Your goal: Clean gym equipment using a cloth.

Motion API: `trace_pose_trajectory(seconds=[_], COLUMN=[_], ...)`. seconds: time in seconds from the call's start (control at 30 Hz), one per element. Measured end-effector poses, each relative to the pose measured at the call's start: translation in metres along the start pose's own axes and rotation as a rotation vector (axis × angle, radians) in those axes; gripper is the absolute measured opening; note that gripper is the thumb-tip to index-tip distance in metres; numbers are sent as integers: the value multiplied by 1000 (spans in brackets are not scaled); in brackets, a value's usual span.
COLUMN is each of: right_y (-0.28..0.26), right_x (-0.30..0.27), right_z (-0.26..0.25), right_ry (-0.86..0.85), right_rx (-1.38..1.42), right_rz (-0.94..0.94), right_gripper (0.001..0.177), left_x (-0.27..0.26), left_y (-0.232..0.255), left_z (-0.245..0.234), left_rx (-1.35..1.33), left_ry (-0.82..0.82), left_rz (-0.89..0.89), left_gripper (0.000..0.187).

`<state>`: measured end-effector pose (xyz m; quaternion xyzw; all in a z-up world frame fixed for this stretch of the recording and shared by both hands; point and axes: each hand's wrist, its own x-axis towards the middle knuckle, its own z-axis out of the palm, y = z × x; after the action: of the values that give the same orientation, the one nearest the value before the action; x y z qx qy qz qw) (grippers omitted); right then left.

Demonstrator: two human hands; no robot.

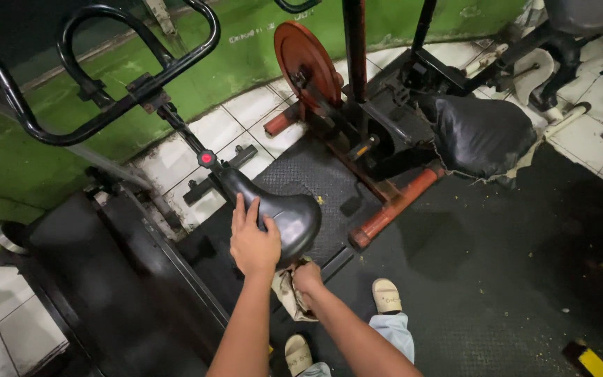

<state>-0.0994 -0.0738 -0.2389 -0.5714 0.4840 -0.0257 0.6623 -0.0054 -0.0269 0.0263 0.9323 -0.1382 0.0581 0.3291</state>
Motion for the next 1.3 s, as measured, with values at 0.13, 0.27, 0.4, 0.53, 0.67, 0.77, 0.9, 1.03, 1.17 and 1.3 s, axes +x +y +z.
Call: trace_pose_trajectory(seconds=[0.13,0.27,0.4,0.53,0.67,0.77,0.9,1.03,1.17,1.3], right_y=[-18,-33,-41,-23,-62,-102,-142,-170,-217,-254], right_x=[-9,-28,-66,-92,-157,-209,-246,-261,-251,-242], right_z=[-18,-40,-50,-67,-80,-79,-75,-89,-113,-137], right_ry=[-40,-152,-127,-140,-91,-150,-384,-451,-354,-271], right_rx=[-17,30,33,-14,-210,-361,-478,-469,-533,-437], right_rz=[141,152,-5,-104,-412,-638,-779,-740,-812,-993], right_gripper=[27,27,36,48,45,38,24,24,27,22], left_x=[1,2,-7,-28,-117,-185,-229,-223,-168,-122], left_y=[4,3,-17,-42,-129,-169,-174,-168,-115,-68], left_z=[-3,-2,16,6,33,44,57,53,-11,-62], left_rx=[-8,-27,-214,-612,-538,-572,-1059,-1680,-1702,-1504], left_ry=[-6,23,210,292,212,-125,-443,-339,-243,-43], left_rz=[-16,7,-11,-79,-192,-649,-1459,-1182,-909,-627], left_gripper=[46,44,25,21,26,47,70,59,55,52])
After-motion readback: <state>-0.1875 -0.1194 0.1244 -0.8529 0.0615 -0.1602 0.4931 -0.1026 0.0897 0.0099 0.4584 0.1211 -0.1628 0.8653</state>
